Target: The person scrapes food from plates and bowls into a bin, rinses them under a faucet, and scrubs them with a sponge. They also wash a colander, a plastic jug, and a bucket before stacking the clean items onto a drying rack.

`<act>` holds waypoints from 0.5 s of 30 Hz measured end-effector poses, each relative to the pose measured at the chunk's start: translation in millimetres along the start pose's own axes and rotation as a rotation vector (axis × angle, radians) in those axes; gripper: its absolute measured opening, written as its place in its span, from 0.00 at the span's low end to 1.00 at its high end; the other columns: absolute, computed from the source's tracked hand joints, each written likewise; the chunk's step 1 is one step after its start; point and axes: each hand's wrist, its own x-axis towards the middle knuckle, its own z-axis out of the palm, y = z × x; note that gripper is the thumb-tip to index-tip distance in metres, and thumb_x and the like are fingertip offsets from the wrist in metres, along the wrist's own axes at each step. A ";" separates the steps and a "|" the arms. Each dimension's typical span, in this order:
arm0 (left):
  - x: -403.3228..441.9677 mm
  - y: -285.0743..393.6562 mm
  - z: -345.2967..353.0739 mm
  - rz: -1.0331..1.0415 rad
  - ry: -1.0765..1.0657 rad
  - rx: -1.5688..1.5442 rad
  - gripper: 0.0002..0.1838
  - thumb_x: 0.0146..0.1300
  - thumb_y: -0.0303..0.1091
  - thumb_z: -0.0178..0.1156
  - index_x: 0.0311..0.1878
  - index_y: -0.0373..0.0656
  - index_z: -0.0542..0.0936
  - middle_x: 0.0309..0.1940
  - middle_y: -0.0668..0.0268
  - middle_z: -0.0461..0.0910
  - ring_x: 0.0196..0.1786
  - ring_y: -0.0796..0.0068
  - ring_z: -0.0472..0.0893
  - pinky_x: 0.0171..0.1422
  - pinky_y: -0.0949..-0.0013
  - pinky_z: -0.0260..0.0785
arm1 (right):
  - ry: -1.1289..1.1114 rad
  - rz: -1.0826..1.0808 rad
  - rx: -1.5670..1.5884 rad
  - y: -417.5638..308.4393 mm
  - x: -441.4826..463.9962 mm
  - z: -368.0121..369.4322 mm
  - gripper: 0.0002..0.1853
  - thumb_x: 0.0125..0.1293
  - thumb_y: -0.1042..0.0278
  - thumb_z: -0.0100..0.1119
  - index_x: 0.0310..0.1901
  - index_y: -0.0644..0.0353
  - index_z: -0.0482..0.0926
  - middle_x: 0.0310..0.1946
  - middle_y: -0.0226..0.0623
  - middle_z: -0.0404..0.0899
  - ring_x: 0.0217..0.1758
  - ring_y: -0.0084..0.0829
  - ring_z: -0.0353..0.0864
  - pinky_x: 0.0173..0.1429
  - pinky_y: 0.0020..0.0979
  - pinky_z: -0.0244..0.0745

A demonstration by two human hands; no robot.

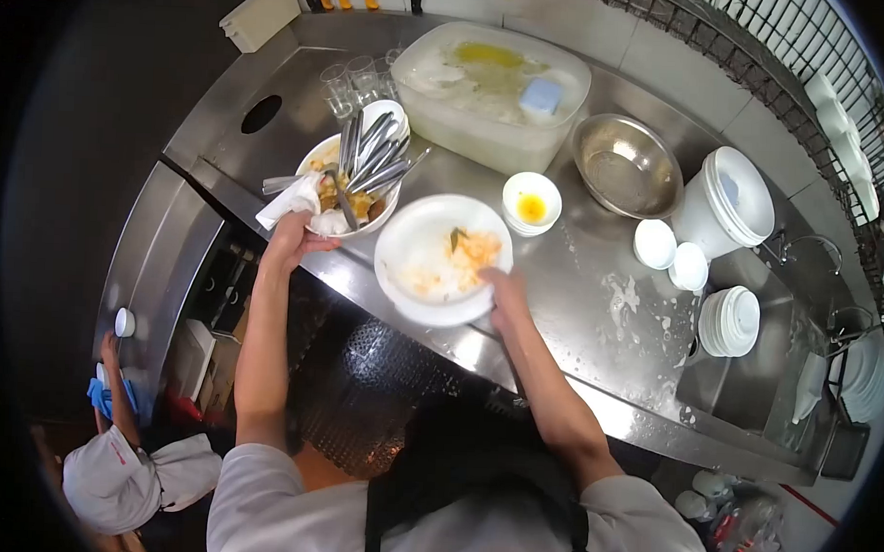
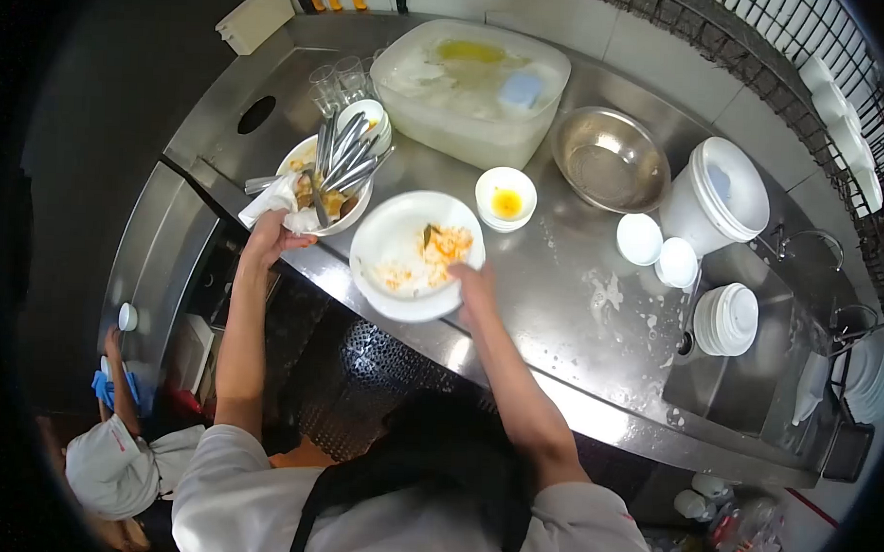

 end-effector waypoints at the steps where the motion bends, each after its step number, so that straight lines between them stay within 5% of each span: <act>1: 1.2 -4.2 -0.1 -0.017 0.000 0.005 0.21 0.62 0.29 0.37 0.53 0.21 0.64 0.35 0.42 0.78 0.30 0.53 0.83 0.33 0.64 0.82 | -0.023 0.013 -0.013 -7.4 -17.3 -7.5 0.29 0.48 0.82 0.55 0.55 0.74 0.64 0.46 0.54 0.75 0.46 0.43 0.79 0.50 0.37 0.77; 9: 19.3 -78.2 33.9 -0.077 0.005 -0.110 0.23 0.65 0.31 0.37 0.59 0.25 0.59 0.45 0.41 0.75 0.39 0.44 0.81 0.40 0.55 0.82 | 0.052 -0.002 0.082 -55.2 -129.0 -103.5 0.27 0.52 0.82 0.54 0.57 0.73 0.64 0.48 0.53 0.75 0.48 0.41 0.79 0.54 0.36 0.75; 15: 24.8 -114.0 83.7 -0.129 -0.051 -0.052 0.23 0.70 0.39 0.35 0.57 0.29 0.66 0.41 0.47 0.79 0.37 0.56 0.84 0.37 0.66 0.82 | 0.311 -0.197 0.183 -94.7 -205.9 -201.1 0.29 0.52 0.82 0.55 0.58 0.72 0.63 0.48 0.51 0.75 0.49 0.39 0.78 0.54 0.34 0.75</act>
